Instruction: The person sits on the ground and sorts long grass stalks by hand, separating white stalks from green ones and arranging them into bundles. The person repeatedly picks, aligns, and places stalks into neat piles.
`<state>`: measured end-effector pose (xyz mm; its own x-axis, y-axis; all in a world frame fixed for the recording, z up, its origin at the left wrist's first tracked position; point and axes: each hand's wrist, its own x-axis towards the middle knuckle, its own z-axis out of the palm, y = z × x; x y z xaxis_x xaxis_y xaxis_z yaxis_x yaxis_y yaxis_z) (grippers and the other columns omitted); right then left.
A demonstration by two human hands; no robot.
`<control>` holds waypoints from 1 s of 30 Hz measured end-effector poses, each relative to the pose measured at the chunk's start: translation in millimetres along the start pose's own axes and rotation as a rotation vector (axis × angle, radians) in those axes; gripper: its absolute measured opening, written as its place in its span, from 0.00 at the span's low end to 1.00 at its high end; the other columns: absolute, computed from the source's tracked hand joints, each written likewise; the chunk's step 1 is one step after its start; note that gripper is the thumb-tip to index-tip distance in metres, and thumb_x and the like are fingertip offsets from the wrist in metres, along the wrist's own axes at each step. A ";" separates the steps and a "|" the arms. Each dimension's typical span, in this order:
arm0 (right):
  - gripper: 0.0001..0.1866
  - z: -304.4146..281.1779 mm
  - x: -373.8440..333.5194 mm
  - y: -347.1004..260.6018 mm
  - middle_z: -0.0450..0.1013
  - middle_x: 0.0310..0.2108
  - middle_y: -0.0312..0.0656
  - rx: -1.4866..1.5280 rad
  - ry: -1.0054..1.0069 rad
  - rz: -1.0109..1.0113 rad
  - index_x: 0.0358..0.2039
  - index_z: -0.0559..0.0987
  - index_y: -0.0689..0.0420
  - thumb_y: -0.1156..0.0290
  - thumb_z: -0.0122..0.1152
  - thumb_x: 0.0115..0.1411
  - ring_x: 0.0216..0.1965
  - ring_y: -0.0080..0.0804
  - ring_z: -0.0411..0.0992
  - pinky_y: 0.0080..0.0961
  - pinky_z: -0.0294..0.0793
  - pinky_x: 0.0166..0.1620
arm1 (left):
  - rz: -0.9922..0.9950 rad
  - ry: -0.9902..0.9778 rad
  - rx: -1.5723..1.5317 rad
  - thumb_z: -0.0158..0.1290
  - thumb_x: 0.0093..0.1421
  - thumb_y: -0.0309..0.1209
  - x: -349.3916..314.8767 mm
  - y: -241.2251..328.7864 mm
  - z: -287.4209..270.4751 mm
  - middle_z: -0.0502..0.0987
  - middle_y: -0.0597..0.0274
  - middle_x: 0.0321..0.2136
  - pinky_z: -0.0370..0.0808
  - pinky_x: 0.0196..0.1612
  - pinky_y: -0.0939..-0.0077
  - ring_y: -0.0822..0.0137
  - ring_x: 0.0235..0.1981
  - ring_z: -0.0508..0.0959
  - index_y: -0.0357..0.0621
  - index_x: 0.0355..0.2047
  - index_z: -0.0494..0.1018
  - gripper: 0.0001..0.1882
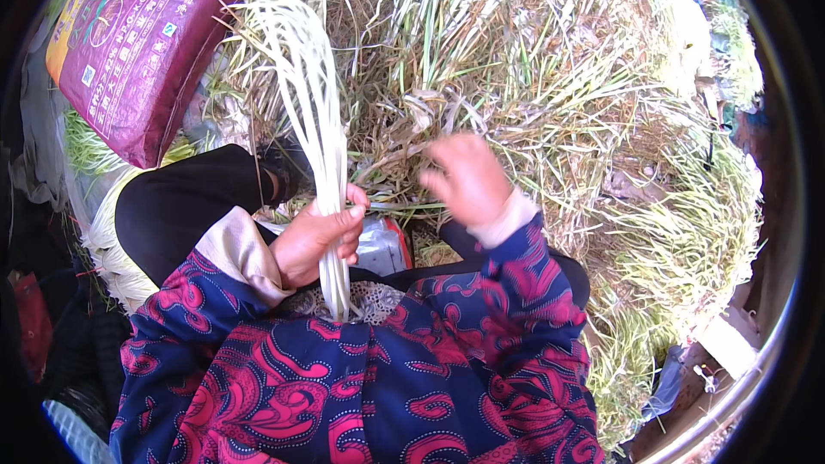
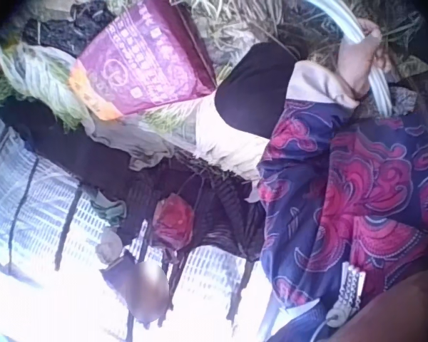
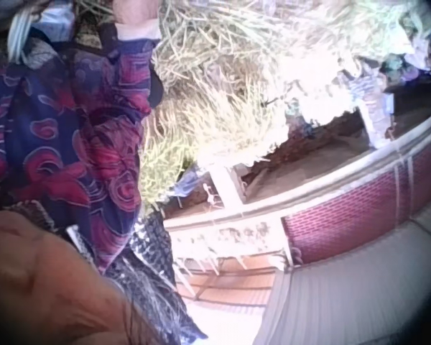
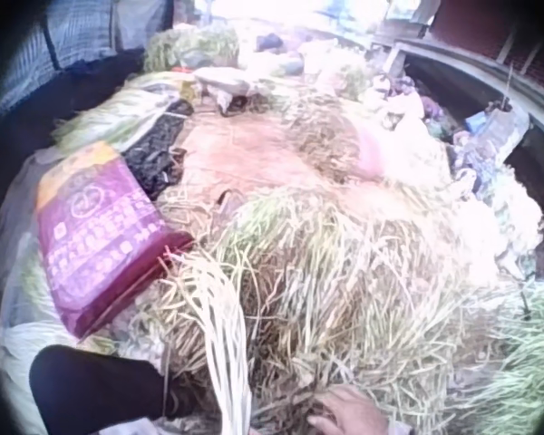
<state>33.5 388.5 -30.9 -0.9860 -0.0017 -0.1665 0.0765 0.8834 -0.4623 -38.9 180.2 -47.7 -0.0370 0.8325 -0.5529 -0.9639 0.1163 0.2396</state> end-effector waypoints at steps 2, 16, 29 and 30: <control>0.17 -16.6 38.3 1.4 0.67 0.37 0.45 0.564 0.145 0.309 0.39 0.68 0.60 0.64 0.50 0.50 0.38 0.33 0.66 0.26 0.64 0.42 | -0.011 0.087 -0.027 0.45 0.54 0.33 -2.1 4.3 4.9 0.61 0.70 0.14 0.64 0.17 0.84 0.77 0.12 0.61 0.46 0.30 0.60 0.07; 0.13 102.2 40.7 101.2 0.67 0.30 0.40 1.306 0.519 0.834 0.36 0.69 0.61 0.67 0.43 0.55 0.29 0.23 0.65 0.18 0.66 0.32 | 0.045 0.118 0.011 0.45 0.54 0.35 6.7 21.8 8.4 0.61 0.68 0.09 0.65 0.17 0.83 0.72 0.13 0.68 0.41 0.26 0.64 0.10; 0.07 6.1 -13.9 -27.7 0.63 0.18 0.33 0.703 0.547 0.565 0.32 0.68 0.61 0.75 0.46 0.51 0.20 0.17 0.61 0.12 0.61 0.24 | 0.436 0.159 0.039 0.49 0.51 0.31 21.5 56.6 16.0 0.70 0.60 0.34 0.64 0.22 0.91 0.77 0.27 0.70 0.37 0.46 0.58 0.23; 0.05 18.9 -21.3 -41.8 0.64 0.19 0.33 0.884 0.583 0.409 0.30 0.68 0.61 0.76 0.46 0.52 0.22 0.17 0.62 0.12 0.62 0.25 | 0.427 0.158 0.051 0.49 0.50 0.31 23.1 53.9 14.9 0.70 0.61 0.34 0.64 0.23 0.91 0.77 0.28 0.70 0.37 0.47 0.58 0.24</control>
<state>54.1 342.8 -24.5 -0.7638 0.6337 -0.1228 0.2586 0.1261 -0.9577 -87.8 213.8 -35.6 -0.4715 0.7192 -0.5104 -0.8396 -0.1889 0.5094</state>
